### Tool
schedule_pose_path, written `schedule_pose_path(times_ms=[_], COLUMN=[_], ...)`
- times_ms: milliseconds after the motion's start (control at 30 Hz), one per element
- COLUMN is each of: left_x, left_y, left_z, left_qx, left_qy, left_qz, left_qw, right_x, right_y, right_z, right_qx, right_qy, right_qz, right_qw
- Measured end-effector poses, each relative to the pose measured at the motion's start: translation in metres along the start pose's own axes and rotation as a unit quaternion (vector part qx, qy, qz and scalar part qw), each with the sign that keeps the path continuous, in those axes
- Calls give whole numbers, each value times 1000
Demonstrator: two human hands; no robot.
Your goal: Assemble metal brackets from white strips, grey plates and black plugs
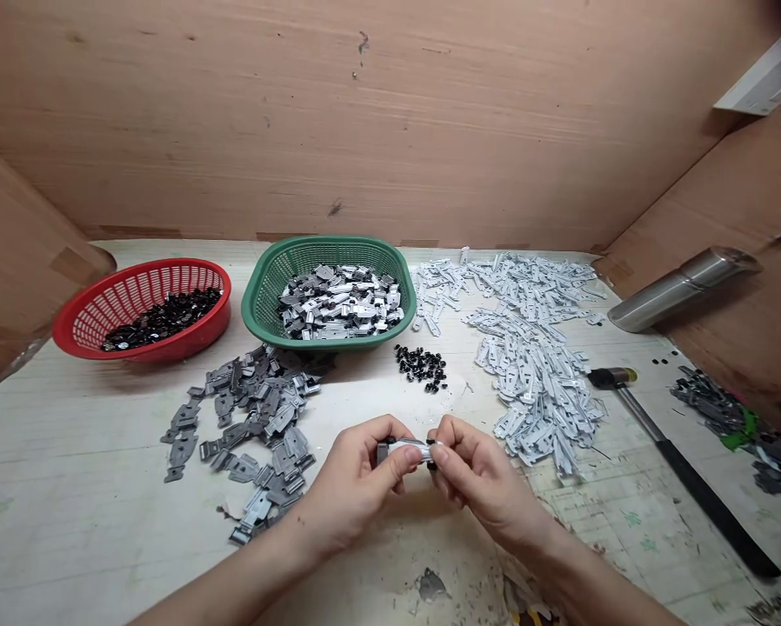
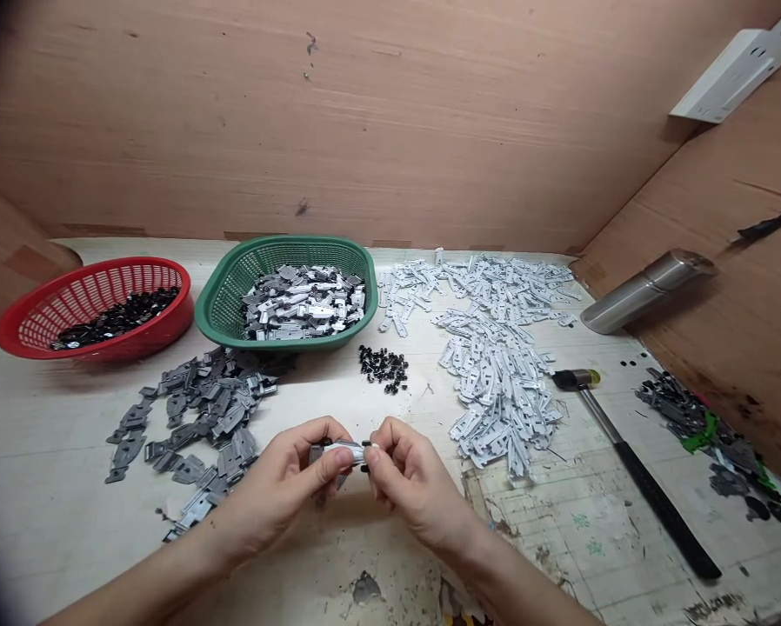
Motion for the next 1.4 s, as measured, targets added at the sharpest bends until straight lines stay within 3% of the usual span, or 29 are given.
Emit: schedule_pose_path(times_ms=[100,200,267,333,467,533,600,667,733,800,867,967,1033,1133,1200,1267,1333,1400], left_x=[-2,-2,-1,1,1,-2,-4,-1,4,7,7,3,2,5,8,10,11,10], left_y=[-10,-22,-21,-11,-4,-11,-14,-6,5,11,8,-8,-15,-17,-14,-8,-2,6], left_z=[-12,-26,-27,-19,-3,6,13,16,12,4,-4,-5,1,10,22,33,40,42], left_qx=[25,70,190,357,545,590,603,593,569,539,514,505,495,394,259,102,-32,-119], left_qy=[24,69,74,55,-12,-87,-139,-130,-76,-17,22,7,-16,-28,-56,-89,-108,-117], left_qz=[-27,-57,-53,-24,-24,-42,-32,5,33,30,-7,-68,-76,-52,-28,-13,-4,12], left_qw=[999,993,977,932,838,802,785,795,818,842,857,861,866,917,964,991,994,986], right_x=[8,36,60,88,120,111,93,74,59,51,49,55,58,51,35,16,-2,-16], right_y=[4,4,-3,-4,-23,-45,-70,-89,-95,-90,-78,-64,-59,-55,-46,-33,-19,-7], right_z=[18,74,123,155,169,163,147,126,103,82,67,54,52,57,62,67,70,69], right_qx=[-36,-123,-151,-153,-248,-360,-490,-537,-561,-577,-590,-608,-614,-609,-583,-520,-462,-449], right_qy=[2,-82,-177,-226,-222,-208,-173,-142,-124,-118,-123,-139,-146,-152,-161,-173,-189,-206], right_qz=[42,29,-44,-74,-102,-132,-153,-134,-102,-71,-57,-66,-81,-101,-102,-91,-86,-89], right_qw=[998,989,971,959,938,900,841,820,812,805,796,779,772,772,790,831,862,865])
Point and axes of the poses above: each hand's wrist, its own x-axis towards the middle knuckle, its own y-axis out of the palm, z = x × y, the point moved 10 cm from there along x, towards the middle knuckle, and after that the axes turned 4 degrees about z, right-handed, at the moved point
